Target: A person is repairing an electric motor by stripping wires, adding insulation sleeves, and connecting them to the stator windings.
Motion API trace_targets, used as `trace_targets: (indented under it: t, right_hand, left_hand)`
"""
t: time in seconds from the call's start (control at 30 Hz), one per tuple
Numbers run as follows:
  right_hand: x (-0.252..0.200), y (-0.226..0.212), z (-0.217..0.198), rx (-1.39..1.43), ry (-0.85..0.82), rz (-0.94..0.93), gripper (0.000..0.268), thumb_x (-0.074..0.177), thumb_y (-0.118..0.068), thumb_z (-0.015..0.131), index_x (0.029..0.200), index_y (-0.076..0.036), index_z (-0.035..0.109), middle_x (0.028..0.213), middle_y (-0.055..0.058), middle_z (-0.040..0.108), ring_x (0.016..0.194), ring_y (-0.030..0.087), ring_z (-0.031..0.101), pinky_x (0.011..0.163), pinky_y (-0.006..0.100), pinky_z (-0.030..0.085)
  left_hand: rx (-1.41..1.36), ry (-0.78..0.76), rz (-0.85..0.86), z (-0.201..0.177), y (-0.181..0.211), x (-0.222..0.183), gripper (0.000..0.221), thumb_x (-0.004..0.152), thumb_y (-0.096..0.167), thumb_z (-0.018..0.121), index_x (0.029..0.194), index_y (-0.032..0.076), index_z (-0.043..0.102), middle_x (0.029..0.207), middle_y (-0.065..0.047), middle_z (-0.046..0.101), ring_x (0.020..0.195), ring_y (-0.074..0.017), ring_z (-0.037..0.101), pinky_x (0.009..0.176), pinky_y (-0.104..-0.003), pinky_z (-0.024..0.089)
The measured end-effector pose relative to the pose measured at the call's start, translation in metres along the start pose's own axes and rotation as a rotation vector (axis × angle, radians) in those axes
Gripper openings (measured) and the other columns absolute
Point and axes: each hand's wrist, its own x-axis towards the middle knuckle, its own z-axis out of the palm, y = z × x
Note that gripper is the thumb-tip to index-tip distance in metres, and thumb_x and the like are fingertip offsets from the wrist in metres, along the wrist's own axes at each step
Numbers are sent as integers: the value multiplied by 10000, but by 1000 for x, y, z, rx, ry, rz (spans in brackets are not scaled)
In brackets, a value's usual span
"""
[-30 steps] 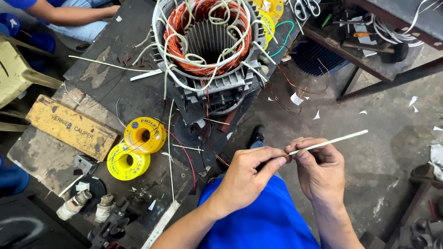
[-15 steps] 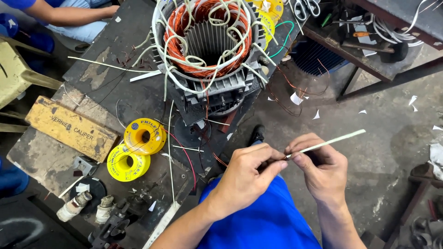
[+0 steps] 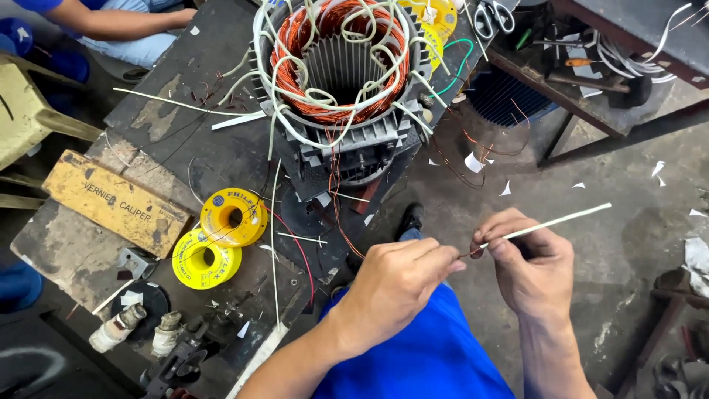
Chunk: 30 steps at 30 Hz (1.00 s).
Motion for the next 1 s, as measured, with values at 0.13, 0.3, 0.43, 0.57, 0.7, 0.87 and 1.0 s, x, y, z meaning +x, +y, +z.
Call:
trace_targets:
  t: [0.13, 0.3, 0.43, 0.57, 0.7, 0.87, 1.0]
  right_hand:
    - [-3, -5, -1, -120, -53, -7, 146, 959, -139, 787, 1002, -1, 768, 1000, 184, 741, 916, 253, 742, 831, 310, 631]
    - [-1, -6, -17, -89, -10, -24, 147, 990, -157, 759, 1001, -11, 751, 1007, 186, 730, 875, 258, 722, 797, 326, 649]
    - [-1, -7, -15, -49, 69, -71, 180, 965, -194, 813, 1002, -26, 757, 987, 155, 715, 954, 264, 696, 754, 305, 628]
    - [-3, -14, 0, -377, 165, -177, 123, 920, -96, 816, 953, -24, 723, 964, 169, 727, 919, 234, 753, 834, 275, 633]
    - [6, -15, -4, -47, 13, -98, 165, 920, -172, 831, 931, -31, 746, 902, 151, 699, 810, 258, 697, 698, 292, 634]
    - [10, -23, -3, -50, -238, -113, 135, 907, -150, 838, 993, -57, 792, 957, 131, 738, 847, 256, 738, 795, 357, 614]
    - [13, -23, -3, -137, -214, -130, 140, 883, -134, 836, 996, -64, 794, 977, 153, 757, 870, 266, 754, 866, 369, 618]
  left_hand:
    - [-191, 8, -6, 3, 3, 5, 138, 1098, 69, 693, 1004, 18, 605, 802, -93, 556, 674, -277, 570, 650, -416, 466]
    - [-72, -10, 40, 5, 4, 5, 219, 1074, 229, 728, 1099, 31, 639, 873, -104, 611, 758, -326, 656, 732, -456, 545]
    - [-43, -2, 50, 3, 3, 5, 244, 1116, 150, 686, 917, 54, 581, 776, -79, 558, 643, -303, 572, 630, -433, 472]
    - [-54, -8, 57, 2, 3, 9, 319, 1114, 125, 700, 870, 55, 506, 747, -86, 529, 617, -308, 545, 616, -438, 468]
    - [-75, -41, 123, -1, 3, 12, 262, 1121, 123, 678, 902, 60, 550, 777, -77, 541, 681, -312, 581, 667, -428, 484]
    - [-1, -63, 101, 1, 4, 12, 292, 1121, 132, 684, 885, 74, 521, 784, -84, 562, 666, -327, 587, 590, -467, 444]
    - [-24, -16, 86, 1, 5, 14, 297, 1126, 177, 681, 891, 68, 536, 765, -90, 562, 670, -323, 606, 610, -459, 476]
